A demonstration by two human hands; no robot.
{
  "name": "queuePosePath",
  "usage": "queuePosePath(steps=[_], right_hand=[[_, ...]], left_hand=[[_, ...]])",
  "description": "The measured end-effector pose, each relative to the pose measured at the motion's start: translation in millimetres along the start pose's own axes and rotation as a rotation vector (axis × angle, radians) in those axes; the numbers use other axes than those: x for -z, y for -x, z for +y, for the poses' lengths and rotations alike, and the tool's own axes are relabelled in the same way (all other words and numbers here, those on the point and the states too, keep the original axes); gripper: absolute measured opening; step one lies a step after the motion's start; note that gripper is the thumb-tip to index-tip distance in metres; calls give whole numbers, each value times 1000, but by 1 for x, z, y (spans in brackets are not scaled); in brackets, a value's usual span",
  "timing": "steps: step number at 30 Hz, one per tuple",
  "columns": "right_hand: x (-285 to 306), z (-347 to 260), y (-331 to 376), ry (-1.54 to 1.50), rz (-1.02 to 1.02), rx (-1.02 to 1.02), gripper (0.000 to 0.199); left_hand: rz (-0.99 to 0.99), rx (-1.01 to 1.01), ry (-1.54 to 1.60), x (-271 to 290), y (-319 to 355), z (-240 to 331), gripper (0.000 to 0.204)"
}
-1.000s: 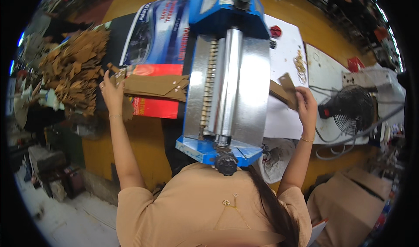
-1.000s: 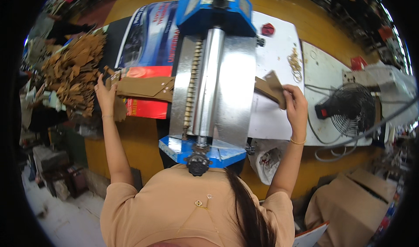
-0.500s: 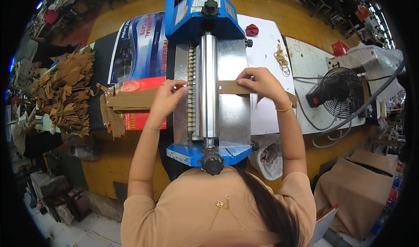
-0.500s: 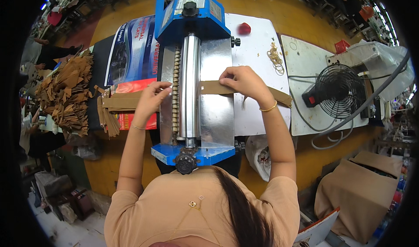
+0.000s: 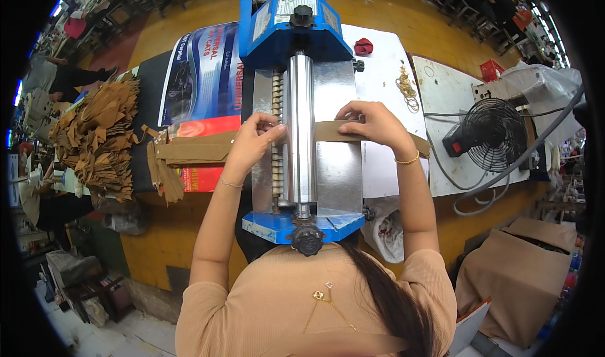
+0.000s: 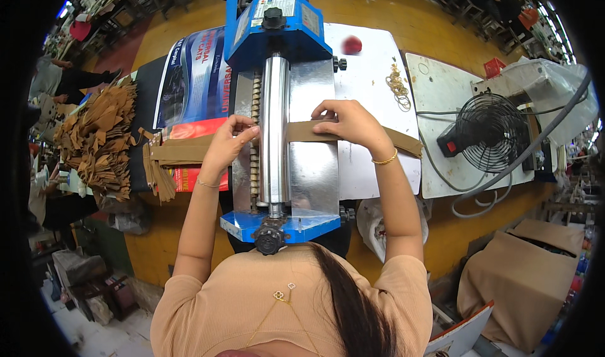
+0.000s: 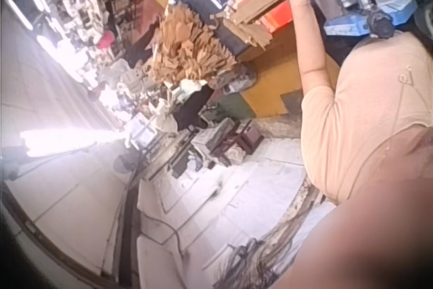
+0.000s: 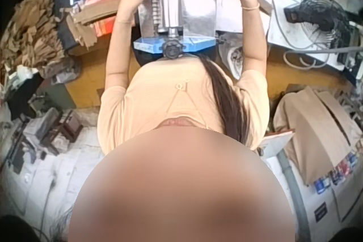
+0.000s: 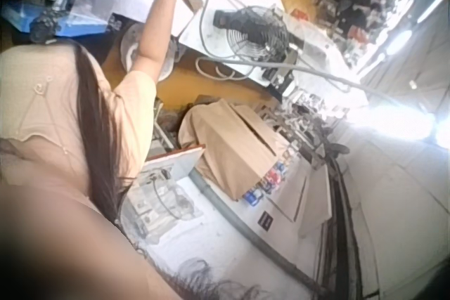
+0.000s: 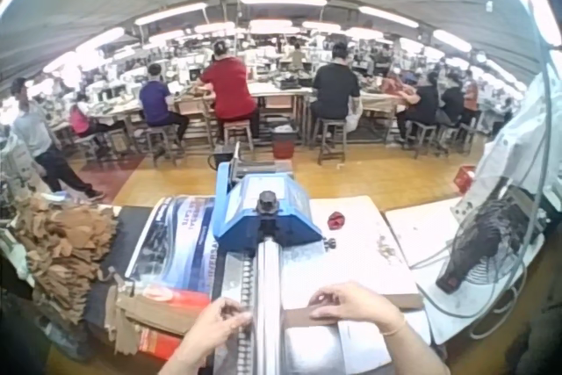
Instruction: The person walks to a blue cutting machine and repeatedly feeds rectangular cardboard pieces through the rollers. They handle the pieces one at a time, aligning them before passing them through the machine and stacking the processed pieces on the table.
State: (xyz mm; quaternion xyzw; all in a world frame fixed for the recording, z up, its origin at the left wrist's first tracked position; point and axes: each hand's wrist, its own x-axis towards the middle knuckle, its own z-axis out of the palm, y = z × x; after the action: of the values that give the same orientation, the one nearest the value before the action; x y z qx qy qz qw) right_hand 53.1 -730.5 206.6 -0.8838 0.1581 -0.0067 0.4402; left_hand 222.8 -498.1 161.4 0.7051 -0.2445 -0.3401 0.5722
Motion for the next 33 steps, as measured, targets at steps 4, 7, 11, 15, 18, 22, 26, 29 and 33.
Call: queuePosePath(steps=[4,7,11,15,18,22,26,29,33], right_hand=[[13,22,18,-46,60,-76,24],[19,51,32,-54,158,-169,22],[9,103,42,181,390,-207,21],[-12,139,48,523,464,-279,23],[-26,148,52,566,539,-225,24],[-37,149,54,628,634,-118,21],[-38,146,54,617,644,-93,20],[-37,142,51,645,641,-79,23],[-36,137,50,703,631,-73,26]], left_hand=[[-47,70,33,13,4,5,43],[-52,94,154,27,6,8,49],[14,70,200,46,14,14,62],[118,75,179,68,25,20,69],[196,43,220,79,33,22,67],[310,19,267,89,45,26,65],[370,-46,312,102,57,33,64],[396,-98,334,111,67,42,63],[456,-179,299,117,84,57,62]])
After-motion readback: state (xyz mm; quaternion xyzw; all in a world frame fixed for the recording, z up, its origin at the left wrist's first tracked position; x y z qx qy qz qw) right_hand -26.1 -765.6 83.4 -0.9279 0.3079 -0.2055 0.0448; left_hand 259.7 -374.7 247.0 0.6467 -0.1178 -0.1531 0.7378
